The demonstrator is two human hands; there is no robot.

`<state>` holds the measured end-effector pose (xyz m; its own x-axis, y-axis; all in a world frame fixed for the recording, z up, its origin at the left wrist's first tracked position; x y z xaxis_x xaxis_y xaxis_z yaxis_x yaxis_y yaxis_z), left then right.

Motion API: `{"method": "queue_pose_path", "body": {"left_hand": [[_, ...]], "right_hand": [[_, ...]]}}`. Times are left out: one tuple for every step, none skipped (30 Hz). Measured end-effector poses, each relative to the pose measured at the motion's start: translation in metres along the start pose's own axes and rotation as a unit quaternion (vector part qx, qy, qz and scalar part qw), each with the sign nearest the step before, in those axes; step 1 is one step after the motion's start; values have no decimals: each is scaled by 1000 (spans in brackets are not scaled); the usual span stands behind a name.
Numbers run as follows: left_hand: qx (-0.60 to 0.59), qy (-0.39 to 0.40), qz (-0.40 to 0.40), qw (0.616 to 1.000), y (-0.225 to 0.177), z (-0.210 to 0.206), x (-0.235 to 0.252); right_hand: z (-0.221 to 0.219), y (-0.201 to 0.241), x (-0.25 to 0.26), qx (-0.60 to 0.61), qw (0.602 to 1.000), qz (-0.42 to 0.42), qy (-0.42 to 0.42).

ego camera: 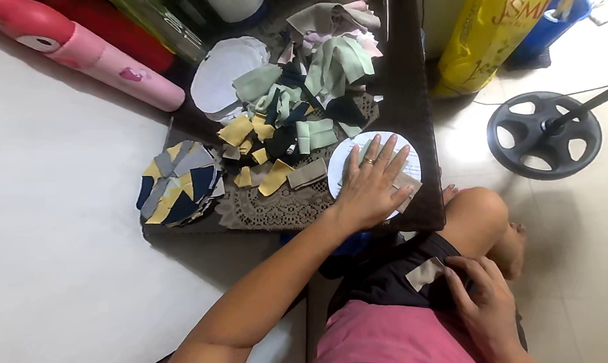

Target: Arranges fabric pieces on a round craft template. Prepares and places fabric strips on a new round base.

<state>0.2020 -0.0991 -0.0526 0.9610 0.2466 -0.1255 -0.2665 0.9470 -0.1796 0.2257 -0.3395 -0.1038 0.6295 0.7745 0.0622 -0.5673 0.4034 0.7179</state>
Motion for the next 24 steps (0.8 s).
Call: {"method": "queue_pose_path", "body": {"left_hand": [[-3, -33, -6, 999, -2, 5, -3], [-13, -75, -19, 997, -8, 13, -9], [-27, -119, -40, 992, -17, 23, -18], [-49, -151, -63, 985, -30, 32, -29], [-84, -162, -85, 979, -44, 38, -41], [-129, -149, -102, 975, -57, 38, -52], [-184, -114, -120, 969, -70, 33, -61], [-234, -70, -140, 960, -82, 23, -68], [-268, -35, -156, 950, -92, 11, -75], [-286, -16, -165, 944, -99, -2, -81], [-285, -7, -165, 944, -103, -15, -85], [-275, -6, -156, 949, -105, -26, -89], [-262, -7, -141, 955, -106, -36, -91], [-245, -6, -123, 962, -107, -43, -92], [-227, 1, -105, 968, -107, -50, -92], [-211, 12, -88, 973, -107, -56, -92], [-193, 16, -78, 978, -108, -61, -91], [-174, 8, -74, 982, -110, -65, -89], [-157, -5, -75, 985, -110, -66, -89], [-144, -17, -79, 986, -111, -66, -88], [-137, -26, -83, 987, -112, -66, -88], [-143, -31, -83, 986, -111, -65, -87], [-166, -33, -78, 982, -109, -64, -87], [-207, -26, -67, 976, -105, -62, -86]], "right_hand": [[-2, 1, 1, -9, 1000, -3, 5], [-3, 2, 1, -16, 1000, -4, 7], [-4, 3, 3, -22, 1000, -5, 6], [-4, 4, 3, -21, 1000, -7, 5], [-3, 3, 3, -14, 1000, -12, 7], [-2, 2, 3, 2, 1000, -18, 11], [-1, 0, 3, 28, 999, -25, 15], [1, -1, 3, 59, 998, -33, 21], [1, -3, 2, 90, 995, -43, 29], [1, -5, 1, 115, 991, -55, 37], [1, -7, -1, 130, 988, -66, 43], [1, -8, -2, 131, 987, -73, 48], [1, -9, -3, 120, 989, -75, 51], [0, -8, -4, 100, 991, -73, 55], [-1, -6, -5, 72, 994, -66, 57], [-3, -4, -5, 46, 996, -58, 59], [-4, -3, -5, 29, 996, -51, 60], [-4, -3, -4, 26, 996, -52, 62], [-4, -5, -3, 37, 995, -60, 65], [-4, -8, -2, 60, 993, -71, 68], [-3, -10, -3, 87, 990, -86, 72], [-1, -13, -5, 113, 986, -98, 74], [0, -15, -7, 138, 982, -108, 73], [0, -15, -10, 165, 977, -116, 73]]}}
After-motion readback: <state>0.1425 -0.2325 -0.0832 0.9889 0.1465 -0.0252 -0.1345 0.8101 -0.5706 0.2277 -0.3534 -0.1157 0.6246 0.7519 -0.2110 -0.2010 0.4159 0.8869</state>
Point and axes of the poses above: each hand's wrist, its own x-axis towards the middle knuckle, its own z-axis out of the back of the hand, y = z × x, the point moved 9 cm from there along x, towards the middle knuckle, and after that the axes turned 12 degrees about y, right-handed, at the moved point
